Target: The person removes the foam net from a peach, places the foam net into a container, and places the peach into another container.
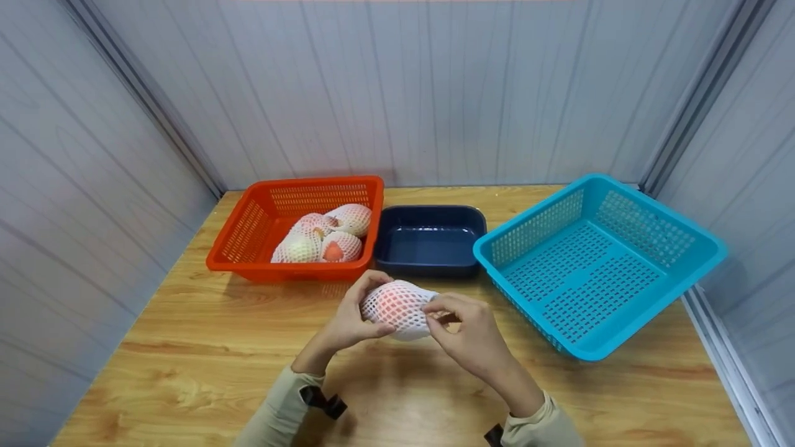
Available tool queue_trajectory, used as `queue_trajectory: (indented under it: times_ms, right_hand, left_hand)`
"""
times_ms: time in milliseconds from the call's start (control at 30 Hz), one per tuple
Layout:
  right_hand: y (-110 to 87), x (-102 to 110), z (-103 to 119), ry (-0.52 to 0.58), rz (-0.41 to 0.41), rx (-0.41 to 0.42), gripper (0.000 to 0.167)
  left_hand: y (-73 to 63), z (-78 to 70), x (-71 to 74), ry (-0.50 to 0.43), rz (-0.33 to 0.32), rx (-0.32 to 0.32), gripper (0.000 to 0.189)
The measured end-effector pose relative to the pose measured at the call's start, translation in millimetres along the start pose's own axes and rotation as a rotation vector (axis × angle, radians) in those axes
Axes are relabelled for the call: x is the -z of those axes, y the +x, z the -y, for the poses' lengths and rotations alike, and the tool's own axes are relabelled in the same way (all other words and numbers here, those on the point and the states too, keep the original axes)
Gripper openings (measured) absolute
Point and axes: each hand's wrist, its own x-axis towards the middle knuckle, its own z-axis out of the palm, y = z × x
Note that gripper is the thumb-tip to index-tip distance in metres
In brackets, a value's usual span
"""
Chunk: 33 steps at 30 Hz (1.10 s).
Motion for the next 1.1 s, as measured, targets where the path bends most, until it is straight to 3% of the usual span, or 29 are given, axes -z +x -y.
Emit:
queue_trajectory:
  times_ms: [133,267,433,600,900,1100]
  right_hand:
    - [4.2,4,3,0.118,0.002,-0.206,0.027]
    - [6.2,1,0,0.05,0.016,-0.275,0.03]
    - [5.5,-6,-6,-0.023,0.086,-0.212,0.04]
    - [4.9,-14,-15,-0.072,0.104,-0.13,0.045]
    - [0.7,-26,-31,-0.047,0.105,-0.068,0.059]
    - [4.3,-25,-36,-0.044,0.049,0.019,0.067]
  left_hand:
    - [3.8,10.3,-1.7,-0.022,0.012,-0.005,0.065]
    - [5.0,14.2,-4.9,-0.031,0.008,-0.006,0.064]
    - [4.7,15.0,-8.1,-0.036,0.016,0.003,0.065]
    - [3.4,11.9,-10.9,-0.033,0.046,0.021,0.067]
    - [-1.5,-10.2,-11.3,-0.04,0.092,0.037,0.063]
    - [6.4,5.5,-11.0,-0.005,0.119,0.014,0.069]
